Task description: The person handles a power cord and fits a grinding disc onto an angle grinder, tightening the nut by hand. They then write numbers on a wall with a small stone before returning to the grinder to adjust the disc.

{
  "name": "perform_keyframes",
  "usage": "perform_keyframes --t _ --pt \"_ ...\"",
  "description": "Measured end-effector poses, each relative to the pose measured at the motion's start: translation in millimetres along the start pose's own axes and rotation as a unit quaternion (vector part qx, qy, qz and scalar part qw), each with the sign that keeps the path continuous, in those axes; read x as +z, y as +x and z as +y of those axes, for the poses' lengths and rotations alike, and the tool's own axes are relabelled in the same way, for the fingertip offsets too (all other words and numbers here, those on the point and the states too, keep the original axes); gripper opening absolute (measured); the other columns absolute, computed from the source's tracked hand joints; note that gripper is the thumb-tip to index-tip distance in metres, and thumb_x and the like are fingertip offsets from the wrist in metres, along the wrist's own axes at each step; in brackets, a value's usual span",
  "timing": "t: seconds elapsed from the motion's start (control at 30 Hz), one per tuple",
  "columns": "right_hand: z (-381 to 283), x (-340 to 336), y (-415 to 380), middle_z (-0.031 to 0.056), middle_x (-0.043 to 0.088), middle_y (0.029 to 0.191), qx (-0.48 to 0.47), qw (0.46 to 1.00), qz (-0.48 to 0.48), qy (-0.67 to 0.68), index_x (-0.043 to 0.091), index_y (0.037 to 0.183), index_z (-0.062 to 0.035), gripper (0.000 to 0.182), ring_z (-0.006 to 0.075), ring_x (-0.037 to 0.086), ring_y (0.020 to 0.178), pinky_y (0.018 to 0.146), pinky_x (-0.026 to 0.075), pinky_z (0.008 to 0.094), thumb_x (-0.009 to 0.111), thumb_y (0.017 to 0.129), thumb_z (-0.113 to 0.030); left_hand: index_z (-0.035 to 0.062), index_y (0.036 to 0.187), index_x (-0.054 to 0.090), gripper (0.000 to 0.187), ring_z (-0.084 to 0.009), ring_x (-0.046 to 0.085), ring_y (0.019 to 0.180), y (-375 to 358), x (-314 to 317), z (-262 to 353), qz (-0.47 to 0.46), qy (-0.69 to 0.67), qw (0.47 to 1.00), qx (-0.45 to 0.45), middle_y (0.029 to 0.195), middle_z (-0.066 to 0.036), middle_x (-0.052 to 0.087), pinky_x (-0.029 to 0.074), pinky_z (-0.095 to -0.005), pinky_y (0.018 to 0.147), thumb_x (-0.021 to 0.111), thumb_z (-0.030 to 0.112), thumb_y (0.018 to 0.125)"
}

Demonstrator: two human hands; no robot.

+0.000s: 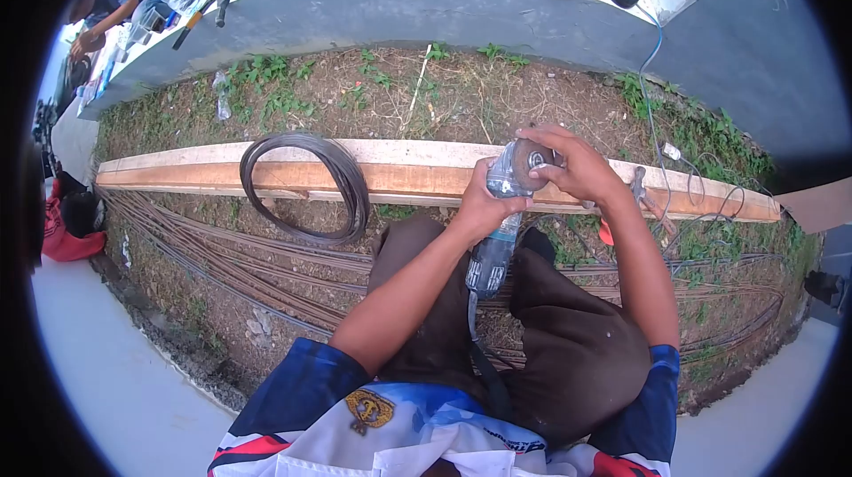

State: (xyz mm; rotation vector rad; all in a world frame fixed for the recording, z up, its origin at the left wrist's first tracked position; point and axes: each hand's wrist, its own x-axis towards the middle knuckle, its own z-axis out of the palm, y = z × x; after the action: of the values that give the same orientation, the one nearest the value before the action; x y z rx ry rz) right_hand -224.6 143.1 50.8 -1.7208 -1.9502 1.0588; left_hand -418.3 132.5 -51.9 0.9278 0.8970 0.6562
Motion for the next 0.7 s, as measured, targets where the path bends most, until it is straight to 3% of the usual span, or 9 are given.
perform_keyframes --t 0.13,0.23,0.27,0.47,0.7 --pt "4 -9 -1 0.0102 0.062 0.112 0.007 0.999 -0.013 0.037 0.064 0.136 -0.0159 0.066 0.028 0.061 0.109 0.095 0.049 0.0379 0.082 0.074 -0.01 0.0045 0.134 0.042 0.076 -0.0175 0.063 0.107 -6 1 6 -0.037 -0.03 0.999 -0.004 0.119 -0.01 0.061 0.054 -0.0342 0.09 0.085 0.002 0.072" --pt "4 2 -10 0.0097 0.062 0.112 0.055 0.993 0.012 0.103 0.063 0.138 -0.0161 0.067 0.0257 0.062 0.11 0.096 0.049 0.0368 0.083 0.074 -0.012 0.0032 0.136 0.042 0.078 -0.0171 0.062 0.106 -9 -2 7 -0.059 -0.042 0.997 -0.018 0.119 -0.009 0.061 0.054 -0.034 0.091 0.085 0.002 0.071" --pt "9 4 -12 0.0083 0.061 0.129 0.046 0.994 0.016 0.094 0.064 0.137 -0.0159 0.067 0.0229 0.061 0.115 0.094 0.052 0.0366 0.085 0.074 -0.009 0.0031 0.136 0.042 0.079 -0.0174 0.062 0.107 -10 -3 6 -0.065 -0.052 0.996 -0.018 0.119 -0.009 0.061 0.054 -0.0341 0.091 0.085 0.002 0.071" --pt "-13 -20 2 0.0081 0.066 0.123 0.028 0.982 -0.072 0.173 0.062 0.138 -0.0128 0.068 0.0198 0.063 0.114 0.103 0.048 0.0361 0.085 0.074 -0.007 0.0054 0.143 0.039 0.083 -0.0192 0.063 0.108 -15 -3 16 -0.109 -0.085 0.99 -0.032 0.122 -0.01 0.06 0.055 -0.0354 0.091 0.085 0.001 0.073" --pt "-5 8 -1 0.0069 0.068 0.123 0.021 0.969 -0.005 0.245 0.064 0.133 -0.0092 0.059 0.0175 0.062 0.115 0.103 0.048 0.0346 0.084 0.077 -0.01 0.0058 0.145 0.038 0.085 -0.0189 0.062 0.112 -22 -14 20 -0.118 -0.143 0.982 -0.038 0.126 -0.01 0.058 0.054 -0.0371 0.094 0.085 0.002 0.075"
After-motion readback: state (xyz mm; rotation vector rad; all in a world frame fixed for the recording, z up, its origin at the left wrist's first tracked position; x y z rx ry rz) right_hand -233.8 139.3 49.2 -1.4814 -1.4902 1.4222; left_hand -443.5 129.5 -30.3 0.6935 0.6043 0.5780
